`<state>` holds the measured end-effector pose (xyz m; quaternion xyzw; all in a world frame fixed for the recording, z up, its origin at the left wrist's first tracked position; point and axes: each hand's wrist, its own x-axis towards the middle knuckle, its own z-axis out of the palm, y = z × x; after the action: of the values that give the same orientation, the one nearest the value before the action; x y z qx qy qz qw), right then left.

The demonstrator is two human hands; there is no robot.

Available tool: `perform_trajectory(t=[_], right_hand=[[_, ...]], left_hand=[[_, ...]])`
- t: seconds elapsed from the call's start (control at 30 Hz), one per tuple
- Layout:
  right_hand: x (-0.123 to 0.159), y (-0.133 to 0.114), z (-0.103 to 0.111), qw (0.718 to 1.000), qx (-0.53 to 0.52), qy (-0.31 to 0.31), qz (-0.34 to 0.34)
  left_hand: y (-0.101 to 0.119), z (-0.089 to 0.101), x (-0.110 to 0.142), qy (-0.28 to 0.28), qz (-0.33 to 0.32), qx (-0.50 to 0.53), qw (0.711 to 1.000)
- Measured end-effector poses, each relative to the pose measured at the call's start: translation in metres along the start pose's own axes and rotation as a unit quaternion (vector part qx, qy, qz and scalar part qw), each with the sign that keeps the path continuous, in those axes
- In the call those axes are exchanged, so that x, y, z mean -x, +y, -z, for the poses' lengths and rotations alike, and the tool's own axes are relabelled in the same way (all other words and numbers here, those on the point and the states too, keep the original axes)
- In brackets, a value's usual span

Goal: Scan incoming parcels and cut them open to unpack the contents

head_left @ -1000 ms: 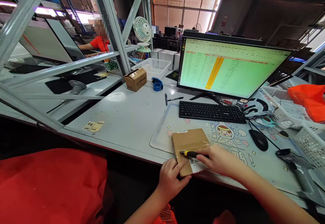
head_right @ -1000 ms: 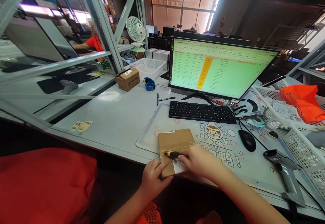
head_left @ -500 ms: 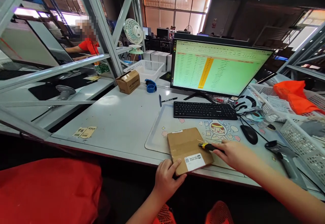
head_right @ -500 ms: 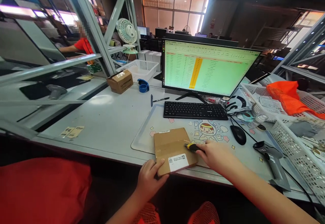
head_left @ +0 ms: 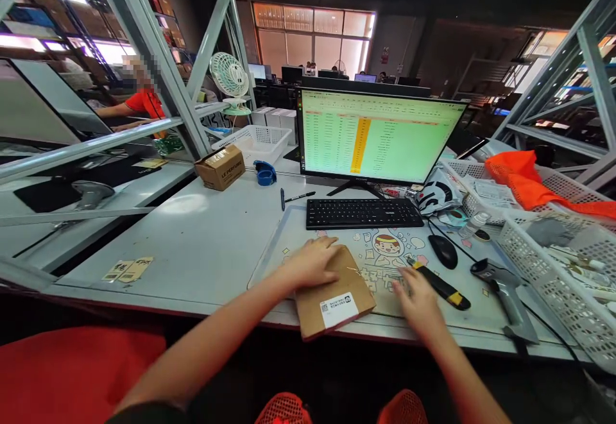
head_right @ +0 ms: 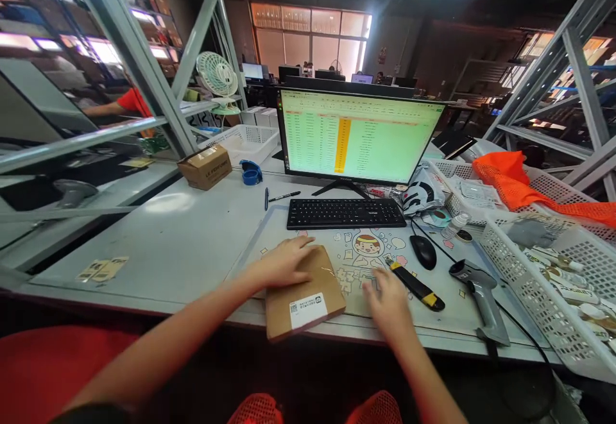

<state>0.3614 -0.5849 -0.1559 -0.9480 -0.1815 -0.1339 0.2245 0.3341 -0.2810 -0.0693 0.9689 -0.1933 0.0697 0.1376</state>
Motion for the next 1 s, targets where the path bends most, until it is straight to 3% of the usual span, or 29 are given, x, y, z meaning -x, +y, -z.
perform_trajectory(t=[0.1,0.17,0.37,0.47,0.53,0.67,0.73,0.87,1.0], right_hand=[[0.005,-0.05,-0.027,0.992,-0.1,-0.076,0.005],[0.008,-0.066,-0.039,0.99,-0.107,-0.095,0.0],[0.012,-0.064,-0.041,0.985,-0.124,-0.116,-0.004],[0.011,-0.064,-0.038,0.983,-0.131,-0.127,-0.006],[0.011,-0.064,-0.039,0.982,-0.142,-0.128,0.001],[0.011,-0.055,-0.046,0.976,-0.18,-0.121,0.022],[0.011,-0.049,-0.05,0.972,-0.203,-0.117,0.035],[0.003,-0.056,-0.04,0.968,-0.21,-0.106,0.087],[-0.015,-0.101,-0.016,0.964,-0.098,-0.133,0.21]], left_hand=[[0.004,0.007,-0.047,-0.117,-0.03,-0.004,0.993],[0.012,0.008,-0.064,-0.17,-0.028,-0.031,0.984],[0.041,-0.006,-0.072,-0.235,-0.067,-0.117,0.963],[0.043,-0.01,-0.071,-0.217,-0.075,-0.109,0.967],[0.028,-0.004,-0.072,-0.202,-0.058,-0.097,0.973],[-0.035,0.019,-0.068,-0.098,0.081,-0.024,0.992],[-0.064,0.02,-0.057,-0.048,0.149,0.006,0.988],[-0.085,-0.009,-0.026,-0.006,0.214,0.023,0.977],[-0.08,-0.04,-0.007,0.06,0.226,0.041,0.971]])
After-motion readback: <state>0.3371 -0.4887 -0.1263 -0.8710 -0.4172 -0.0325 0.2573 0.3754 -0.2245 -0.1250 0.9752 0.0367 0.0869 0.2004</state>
